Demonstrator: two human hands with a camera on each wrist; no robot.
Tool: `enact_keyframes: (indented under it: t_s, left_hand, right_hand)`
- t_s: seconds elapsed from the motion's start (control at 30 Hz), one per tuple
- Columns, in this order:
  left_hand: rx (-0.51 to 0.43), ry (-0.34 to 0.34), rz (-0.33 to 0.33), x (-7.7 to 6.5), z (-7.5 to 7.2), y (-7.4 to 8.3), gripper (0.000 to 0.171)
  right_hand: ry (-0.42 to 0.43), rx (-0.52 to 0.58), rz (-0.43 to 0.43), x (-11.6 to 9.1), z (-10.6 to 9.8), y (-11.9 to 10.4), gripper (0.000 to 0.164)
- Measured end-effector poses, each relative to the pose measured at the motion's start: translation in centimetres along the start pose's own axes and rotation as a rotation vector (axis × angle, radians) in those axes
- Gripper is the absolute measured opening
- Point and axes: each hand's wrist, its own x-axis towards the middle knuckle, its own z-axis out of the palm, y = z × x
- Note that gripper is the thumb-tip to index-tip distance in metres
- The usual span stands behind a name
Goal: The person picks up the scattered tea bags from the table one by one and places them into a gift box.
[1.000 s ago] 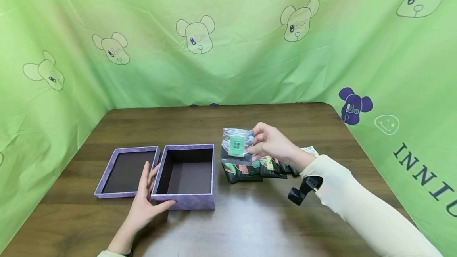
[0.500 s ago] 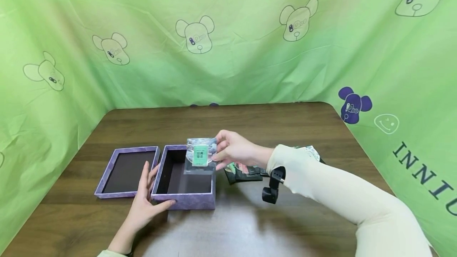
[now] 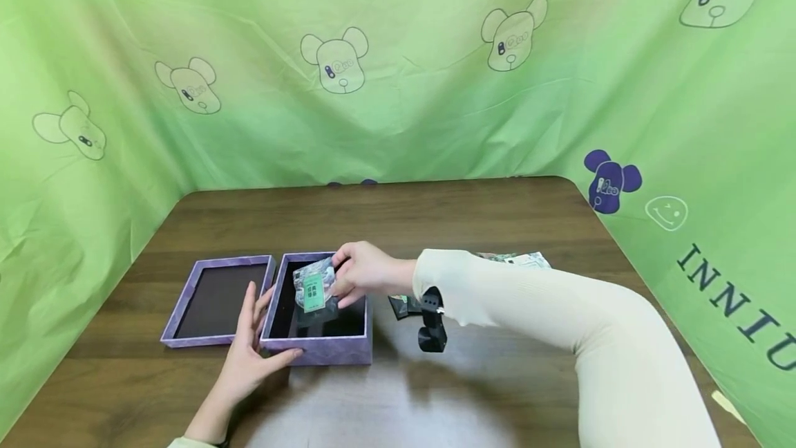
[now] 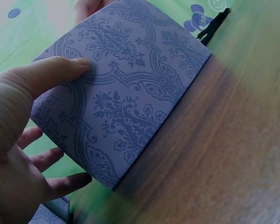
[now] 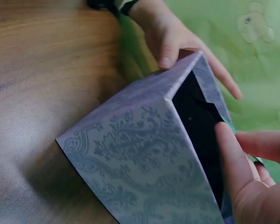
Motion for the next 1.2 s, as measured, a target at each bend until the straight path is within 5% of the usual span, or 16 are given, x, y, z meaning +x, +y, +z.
enact_keyframes:
  t_s: [0.4,0.77,1.2]
  left_hand:
    - [-0.008,-0.013,0.025,0.1,-0.1,-0.2,0.128]
    - [-0.009,-0.018,0.028,0.0,0.0,-0.2,0.128]
    - [0.001,-0.007,0.035,0.1,0.0,-0.3,0.128]
  right_hand:
    - [-0.019,-0.093,0.029,1.2,2.0,0.8,0.063]
    - [-0.159,-0.216,0.191,1.4,2.0,0.3,0.069]
    - [-0.234,-0.147,0.115,-0.9,0.6,-1.1,0.06]
